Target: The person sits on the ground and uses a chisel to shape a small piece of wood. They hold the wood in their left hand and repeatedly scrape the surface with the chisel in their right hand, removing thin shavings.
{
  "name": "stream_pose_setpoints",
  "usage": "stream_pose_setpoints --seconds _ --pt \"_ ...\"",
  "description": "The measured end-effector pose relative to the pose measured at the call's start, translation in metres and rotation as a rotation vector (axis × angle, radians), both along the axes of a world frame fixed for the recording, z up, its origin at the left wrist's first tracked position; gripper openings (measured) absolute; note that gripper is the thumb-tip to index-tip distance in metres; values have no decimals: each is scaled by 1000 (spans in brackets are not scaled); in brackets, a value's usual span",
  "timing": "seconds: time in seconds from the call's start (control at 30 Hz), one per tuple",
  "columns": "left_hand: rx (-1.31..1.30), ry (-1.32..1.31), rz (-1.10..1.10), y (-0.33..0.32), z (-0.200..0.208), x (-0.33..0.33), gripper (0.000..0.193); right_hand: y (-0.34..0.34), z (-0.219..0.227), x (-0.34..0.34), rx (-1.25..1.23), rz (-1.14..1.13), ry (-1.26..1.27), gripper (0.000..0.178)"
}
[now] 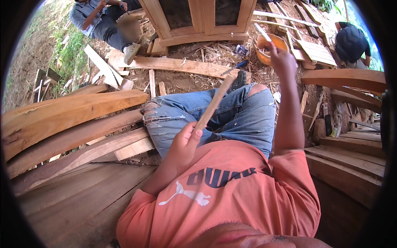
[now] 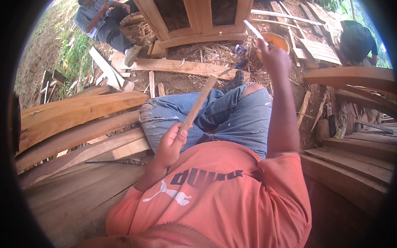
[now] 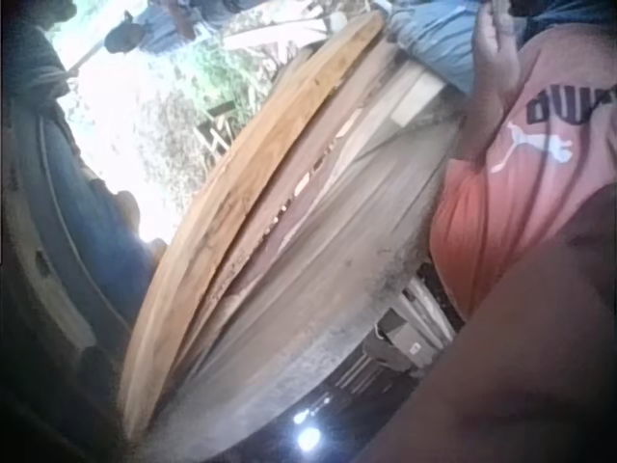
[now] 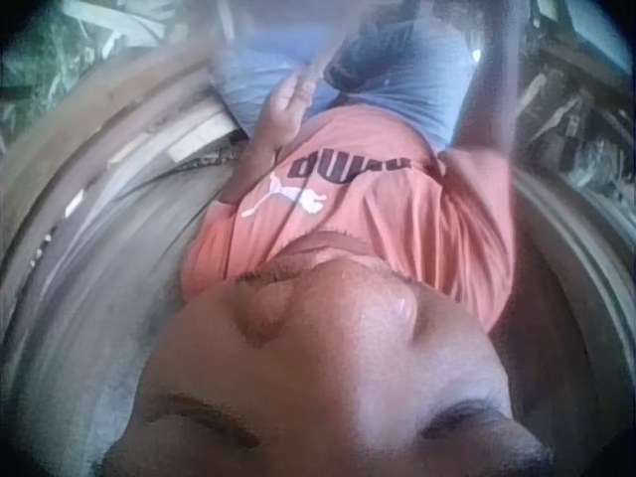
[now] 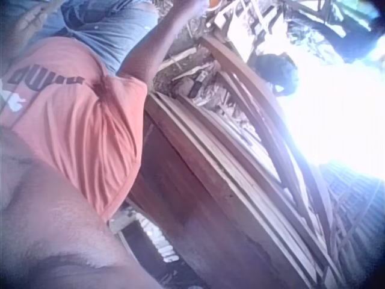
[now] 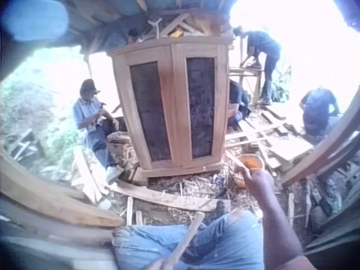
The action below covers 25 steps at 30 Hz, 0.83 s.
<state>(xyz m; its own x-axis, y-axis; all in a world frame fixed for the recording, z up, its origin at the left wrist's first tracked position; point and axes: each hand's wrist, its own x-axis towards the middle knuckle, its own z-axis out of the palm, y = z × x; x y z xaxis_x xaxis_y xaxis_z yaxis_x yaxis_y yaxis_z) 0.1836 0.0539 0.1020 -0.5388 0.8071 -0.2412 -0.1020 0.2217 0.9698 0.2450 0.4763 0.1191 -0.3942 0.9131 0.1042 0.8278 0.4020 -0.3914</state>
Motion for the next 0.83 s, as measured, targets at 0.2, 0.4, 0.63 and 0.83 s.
stream_pose_setpoints --seconds 0.2,0.4,0.63,0.83 --pt "23 -18 70 6 -11 -6 33 -102 11 6 115 416 170 59" --pt "-13 -48 86 11 -2 -8 33 -168 7 13 114 703 119 59" --pt "-53 67 73 11 -5 -6 32 -159 -6 8 125 649 128 61" --pt "-8 138 23 -1 2 6 32 -27 -16 -3 -161 165 114 73"
